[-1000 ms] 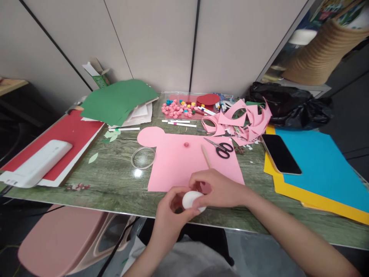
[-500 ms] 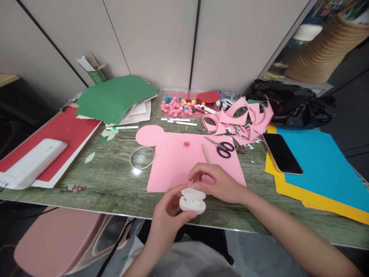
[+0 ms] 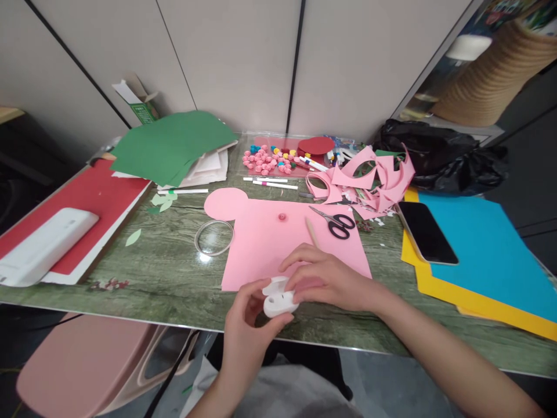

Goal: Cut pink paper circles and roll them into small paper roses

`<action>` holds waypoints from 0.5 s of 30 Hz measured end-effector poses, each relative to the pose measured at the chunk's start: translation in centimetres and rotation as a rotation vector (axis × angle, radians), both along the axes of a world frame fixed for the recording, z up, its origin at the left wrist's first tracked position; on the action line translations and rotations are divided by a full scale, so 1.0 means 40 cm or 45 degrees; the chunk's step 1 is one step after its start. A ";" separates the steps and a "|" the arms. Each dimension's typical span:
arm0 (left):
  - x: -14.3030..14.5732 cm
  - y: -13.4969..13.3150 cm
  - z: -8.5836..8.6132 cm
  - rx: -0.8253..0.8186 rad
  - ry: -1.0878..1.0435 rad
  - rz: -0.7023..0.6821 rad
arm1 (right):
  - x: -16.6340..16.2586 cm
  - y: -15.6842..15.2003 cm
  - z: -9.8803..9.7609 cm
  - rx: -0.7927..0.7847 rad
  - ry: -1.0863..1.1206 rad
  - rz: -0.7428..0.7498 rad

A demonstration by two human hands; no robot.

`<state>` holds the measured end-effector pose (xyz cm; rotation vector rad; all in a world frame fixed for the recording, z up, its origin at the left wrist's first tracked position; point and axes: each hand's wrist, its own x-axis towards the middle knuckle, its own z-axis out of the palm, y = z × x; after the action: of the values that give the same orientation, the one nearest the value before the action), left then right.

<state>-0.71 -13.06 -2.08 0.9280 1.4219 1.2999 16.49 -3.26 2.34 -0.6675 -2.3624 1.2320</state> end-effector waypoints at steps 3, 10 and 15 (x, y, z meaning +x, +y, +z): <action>0.000 0.001 0.004 -0.008 -0.011 -0.021 | 0.001 -0.007 0.013 -0.028 -0.042 0.031; -0.009 -0.003 0.001 0.017 0.080 -0.052 | 0.003 -0.010 0.024 -0.139 0.040 -0.045; -0.009 -0.006 -0.017 0.030 0.034 -0.152 | 0.029 -0.014 0.063 -0.376 0.243 -0.136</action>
<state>-1.07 -13.31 -2.77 1.0339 1.3532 1.2220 17.67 -3.82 4.86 -0.7203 -1.9851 1.5385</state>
